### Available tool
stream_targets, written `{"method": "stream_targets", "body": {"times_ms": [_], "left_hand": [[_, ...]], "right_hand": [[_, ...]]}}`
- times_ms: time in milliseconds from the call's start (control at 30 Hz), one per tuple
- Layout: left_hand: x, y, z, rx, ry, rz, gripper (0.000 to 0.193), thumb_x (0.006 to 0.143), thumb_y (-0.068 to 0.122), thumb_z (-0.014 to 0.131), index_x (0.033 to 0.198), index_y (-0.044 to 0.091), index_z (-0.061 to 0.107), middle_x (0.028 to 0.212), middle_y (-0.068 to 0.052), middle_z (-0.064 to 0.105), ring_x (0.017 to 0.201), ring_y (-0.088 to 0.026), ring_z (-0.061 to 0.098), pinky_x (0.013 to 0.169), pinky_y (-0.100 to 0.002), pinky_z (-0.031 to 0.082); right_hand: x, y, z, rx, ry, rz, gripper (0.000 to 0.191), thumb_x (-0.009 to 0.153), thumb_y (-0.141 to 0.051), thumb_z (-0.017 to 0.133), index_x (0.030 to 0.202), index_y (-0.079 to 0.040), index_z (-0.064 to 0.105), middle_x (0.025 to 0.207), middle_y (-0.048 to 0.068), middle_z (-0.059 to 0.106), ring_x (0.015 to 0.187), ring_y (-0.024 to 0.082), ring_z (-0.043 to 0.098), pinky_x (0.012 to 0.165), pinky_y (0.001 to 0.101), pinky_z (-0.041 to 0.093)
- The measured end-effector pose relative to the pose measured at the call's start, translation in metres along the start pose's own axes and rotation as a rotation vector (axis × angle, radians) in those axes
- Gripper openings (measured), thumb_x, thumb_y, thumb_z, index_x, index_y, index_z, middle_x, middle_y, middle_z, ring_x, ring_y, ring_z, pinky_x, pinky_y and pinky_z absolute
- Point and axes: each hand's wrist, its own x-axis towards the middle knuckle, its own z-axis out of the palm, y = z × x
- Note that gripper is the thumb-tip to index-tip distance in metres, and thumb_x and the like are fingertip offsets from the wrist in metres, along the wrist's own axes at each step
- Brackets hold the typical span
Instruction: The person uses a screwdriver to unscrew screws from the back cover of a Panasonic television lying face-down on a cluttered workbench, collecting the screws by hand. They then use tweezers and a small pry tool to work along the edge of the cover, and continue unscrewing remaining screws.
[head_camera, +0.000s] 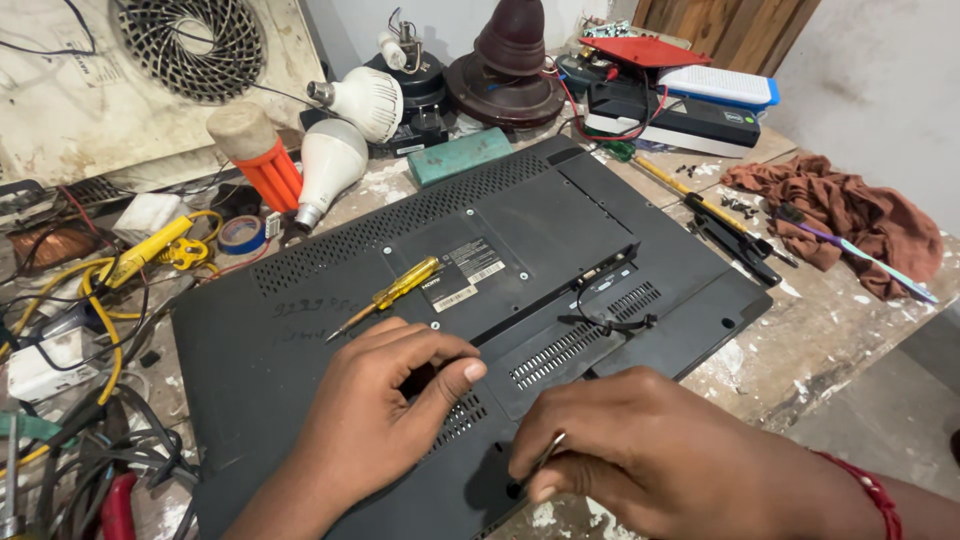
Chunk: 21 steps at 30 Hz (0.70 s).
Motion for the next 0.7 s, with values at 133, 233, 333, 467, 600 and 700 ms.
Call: {"method": "stream_targets", "body": {"times_ms": [133,233,333,467,600,700], "left_hand": [[0.0,0.001,0.0,-0.018,0.0,-0.029,0.018,0.087,0.025,0.076,0.09,0.007,0.078,0.07,-0.005,0.071,0.068,-0.018,0.066,0.059,-0.033,0.051],[0.0,0.001,0.0,-0.025,0.009,-0.007,0.017,0.087,0.024,0.076,0.091,0.007,0.078,0.071,-0.005,0.071,0.068,-0.018,0.066,0.059,-0.033,0.051],[0.001,0.0,0.0,-0.021,0.012,-0.01,0.017,0.087,0.024,0.076,0.09,0.007,0.078,0.071,-0.005,0.071,0.068,-0.018,0.067,0.059,-0.033,0.051],[0.001,-0.003,0.0,-0.015,0.007,-0.014,0.017,0.087,0.023,0.076,0.09,0.007,0.078,0.071,-0.005,0.071,0.068,-0.019,0.067,0.06,-0.033,0.051],[0.003,-0.006,0.0,-0.017,0.018,0.042,0.016,0.088,0.023,0.076,0.09,0.007,0.078,0.073,-0.005,0.073,0.07,-0.019,0.067,0.062,-0.033,0.052],[0.003,-0.007,0.0,-0.018,0.006,0.022,0.017,0.087,0.023,0.076,0.089,0.007,0.078,0.072,-0.005,0.073,0.069,-0.019,0.067,0.061,-0.033,0.052]], "right_hand": [[0.003,0.002,0.004,-0.023,-0.015,-0.062,0.01,0.094,-0.008,0.07,0.099,-0.002,0.064,0.097,0.01,0.072,0.088,0.03,0.073,0.073,0.0394,0.056],[0.004,0.005,0.008,-0.017,-0.002,-0.053,0.008,0.093,-0.006,0.07,0.098,-0.002,0.065,0.096,0.01,0.072,0.087,0.03,0.073,0.073,0.039,0.056],[0.004,0.009,0.01,-0.007,0.011,-0.05,0.008,0.093,-0.005,0.07,0.098,-0.002,0.065,0.095,0.01,0.072,0.086,0.028,0.074,0.073,0.0382,0.057],[0.001,0.013,0.009,0.017,0.005,-0.032,0.008,0.093,-0.005,0.069,0.1,-0.002,0.065,0.096,0.009,0.072,0.087,0.027,0.075,0.073,0.0375,0.058],[0.002,0.016,0.004,0.05,0.018,0.022,0.01,0.097,-0.012,0.068,0.102,-0.003,0.066,0.096,0.008,0.074,0.087,0.027,0.076,0.072,0.0371,0.058],[0.004,0.017,0.0,0.081,-0.025,0.101,0.014,0.099,-0.018,0.067,0.102,-0.004,0.067,0.096,0.008,0.075,0.087,0.026,0.076,0.072,0.0377,0.057]]}}
